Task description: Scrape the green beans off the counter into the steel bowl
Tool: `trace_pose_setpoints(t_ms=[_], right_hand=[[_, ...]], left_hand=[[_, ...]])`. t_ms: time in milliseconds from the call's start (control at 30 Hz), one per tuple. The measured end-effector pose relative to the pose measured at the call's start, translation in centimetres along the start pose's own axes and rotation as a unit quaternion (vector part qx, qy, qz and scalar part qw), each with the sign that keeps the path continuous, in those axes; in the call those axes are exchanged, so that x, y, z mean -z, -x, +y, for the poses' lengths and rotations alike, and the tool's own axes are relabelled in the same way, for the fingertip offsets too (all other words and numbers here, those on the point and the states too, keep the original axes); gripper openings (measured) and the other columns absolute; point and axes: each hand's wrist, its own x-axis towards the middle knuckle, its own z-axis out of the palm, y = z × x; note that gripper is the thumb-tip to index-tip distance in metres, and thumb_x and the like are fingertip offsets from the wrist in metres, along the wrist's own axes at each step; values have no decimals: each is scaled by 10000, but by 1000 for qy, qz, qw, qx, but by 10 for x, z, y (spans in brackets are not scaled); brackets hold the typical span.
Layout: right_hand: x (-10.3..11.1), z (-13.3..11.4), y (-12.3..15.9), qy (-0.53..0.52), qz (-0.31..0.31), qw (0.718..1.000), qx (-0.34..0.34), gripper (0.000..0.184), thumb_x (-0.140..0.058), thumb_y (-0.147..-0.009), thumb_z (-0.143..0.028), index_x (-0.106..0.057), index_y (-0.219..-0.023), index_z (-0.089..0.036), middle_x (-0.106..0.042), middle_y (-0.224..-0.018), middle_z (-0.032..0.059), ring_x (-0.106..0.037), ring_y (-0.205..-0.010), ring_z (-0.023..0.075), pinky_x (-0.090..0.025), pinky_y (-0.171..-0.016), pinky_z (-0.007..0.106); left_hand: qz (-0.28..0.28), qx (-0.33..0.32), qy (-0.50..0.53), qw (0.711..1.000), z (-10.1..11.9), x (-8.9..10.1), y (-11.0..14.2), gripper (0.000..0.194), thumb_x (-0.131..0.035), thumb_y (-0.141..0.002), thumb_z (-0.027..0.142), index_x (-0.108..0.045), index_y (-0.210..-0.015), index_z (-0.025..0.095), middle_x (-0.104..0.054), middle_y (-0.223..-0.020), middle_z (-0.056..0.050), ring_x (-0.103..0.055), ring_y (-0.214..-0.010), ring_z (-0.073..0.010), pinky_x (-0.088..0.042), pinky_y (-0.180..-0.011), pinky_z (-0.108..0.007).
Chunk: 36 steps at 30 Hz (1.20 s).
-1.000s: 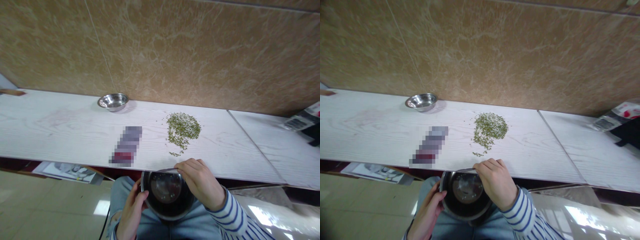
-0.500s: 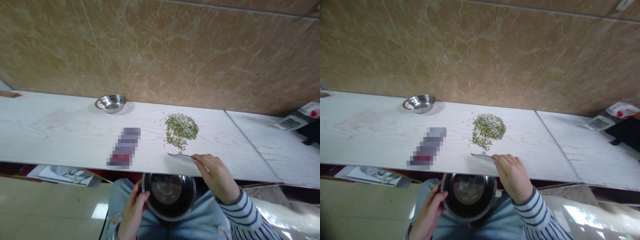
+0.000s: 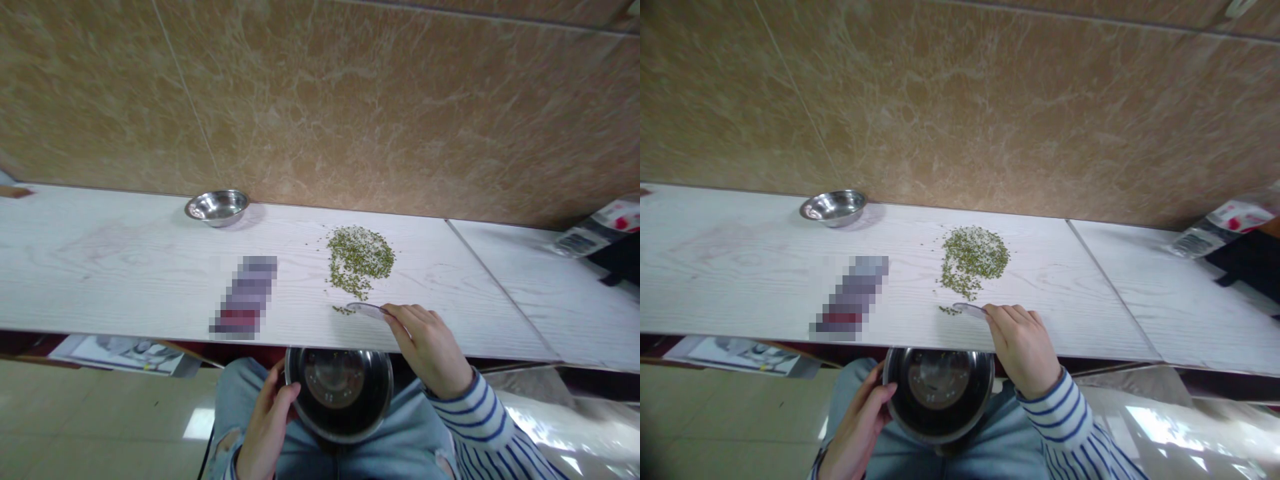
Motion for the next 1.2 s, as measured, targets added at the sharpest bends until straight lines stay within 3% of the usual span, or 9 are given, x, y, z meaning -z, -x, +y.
trace_pose_setpoints(t_ms=[200,600,833,1200], right_hand=[[3,-5,0,-9,1,1000,20,284,-402,-1041,-264,-673,-1050,-182,-755,-931,58,-685,-839,197,-438,-711,325],[5,-6,6,-48,-16,999,12,241,-436,-1031,-259,-663,-1078,-194,-749,-965,54,-672,-870,195,-453,-740,328],[6,-12,4,-40,-29,999,11,273,-412,-1032,-245,-679,-1057,-190,-751,-958,69,-674,-860,192,-470,-729,331],[5,-14,6,-44,-37,998,10,256,-421,-1034,-248,-670,-1067,-201,-749,-961,63,-671,-866,195,-448,-740,323]], left_hand=[[3,-9,3,1000,-2,2,0,541,-768,-694,409,-657,-1183,208,-707,-1281,-74,-559,-1280,-317,-479,-1011,-394],[14,-1,-3,1000,-1,0,1,566,-756,-696,414,-662,-1213,203,-703,-1272,-96,-605,-1190,-350,-559,-812,-394],[15,2,3,1000,2,-5,5,550,-745,-706,408,-650,-1209,206,-720,-1235,-82,-642,-1122,-316,-558,-767,-355],[9,0,4,1000,2,-4,5,572,-750,-706,409,-632,-1222,192,-683,-1295,-98,-598,-1202,-332,-552,-846,-387]])
